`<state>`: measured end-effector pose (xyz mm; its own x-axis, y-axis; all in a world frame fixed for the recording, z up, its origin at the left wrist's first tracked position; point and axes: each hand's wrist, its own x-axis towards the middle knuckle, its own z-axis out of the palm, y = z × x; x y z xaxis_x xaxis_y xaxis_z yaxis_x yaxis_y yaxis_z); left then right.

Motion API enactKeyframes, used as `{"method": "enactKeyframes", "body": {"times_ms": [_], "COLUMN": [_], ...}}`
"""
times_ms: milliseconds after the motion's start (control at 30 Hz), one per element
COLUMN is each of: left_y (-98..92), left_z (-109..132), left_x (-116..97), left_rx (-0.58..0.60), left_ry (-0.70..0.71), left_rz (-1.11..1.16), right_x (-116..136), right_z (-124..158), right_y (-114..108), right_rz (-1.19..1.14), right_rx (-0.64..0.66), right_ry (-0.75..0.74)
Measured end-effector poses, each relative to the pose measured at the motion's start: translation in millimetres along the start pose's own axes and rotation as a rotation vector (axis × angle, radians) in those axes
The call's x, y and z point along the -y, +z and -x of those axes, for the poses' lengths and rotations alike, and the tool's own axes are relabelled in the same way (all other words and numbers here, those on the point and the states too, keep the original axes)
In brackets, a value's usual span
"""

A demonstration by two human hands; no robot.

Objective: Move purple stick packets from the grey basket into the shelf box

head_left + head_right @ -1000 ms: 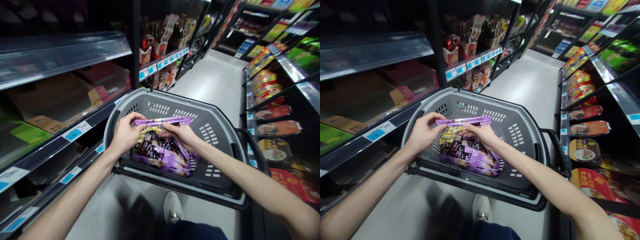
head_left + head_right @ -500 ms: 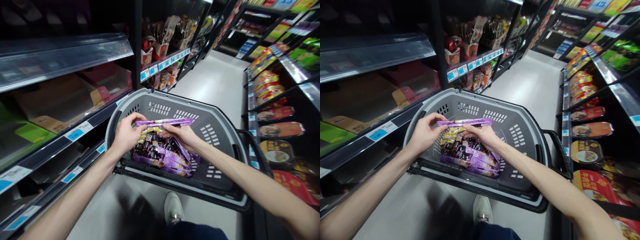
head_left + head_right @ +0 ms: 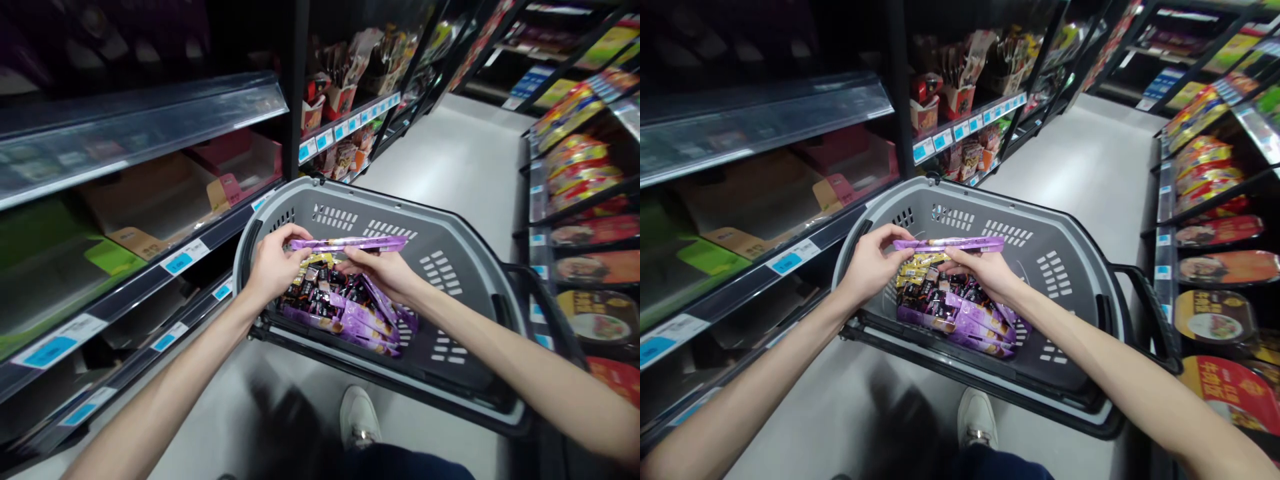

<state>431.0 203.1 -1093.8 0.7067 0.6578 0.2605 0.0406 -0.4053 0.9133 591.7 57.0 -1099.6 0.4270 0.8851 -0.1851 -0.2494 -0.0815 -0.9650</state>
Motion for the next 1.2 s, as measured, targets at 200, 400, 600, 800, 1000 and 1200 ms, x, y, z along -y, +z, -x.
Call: {"method": "enactKeyframes", "body": {"times_ms": [200, 400, 600, 800, 1000, 1200], "left_y": [0.2, 0.1, -0.4, -0.1, -0.1, 0.4], "left_z": [0.8, 1.3, 1.4, 1.6, 1.5, 1.4], "left_x": [-1.7, -2.4, -4.8, -4.1, -3.3, -1.8], "left_rx": [0.0, 0.0, 0.005, 0.007, 0.022, 0.022], "left_ry": [-0.003, -0.014, -0.019, -0.019, -0.023, -0.014], "left_rz": [0.007, -0.013, -0.011, -0.007, -0.044, -0.034], "right_x": [1.6, -0.3, 0.4, -0.1, 0.3, 1.3], "right_z": [0.0, -0.6, -0.7, -1.4, -1.2, -1.3], "right_y": [1.6, 0.1, 0.7, 0.3, 0.2, 0.7], "right_rz": [-0.008, 0.02, 0.01, -0.002, -0.001, 0.004], "right_rx": [-0.02, -0.017, -0.014, -0.017, -0.016, -0.022], "right_ry": [0.009, -0.022, -0.011, 0.008, -0.002, -0.004]}}
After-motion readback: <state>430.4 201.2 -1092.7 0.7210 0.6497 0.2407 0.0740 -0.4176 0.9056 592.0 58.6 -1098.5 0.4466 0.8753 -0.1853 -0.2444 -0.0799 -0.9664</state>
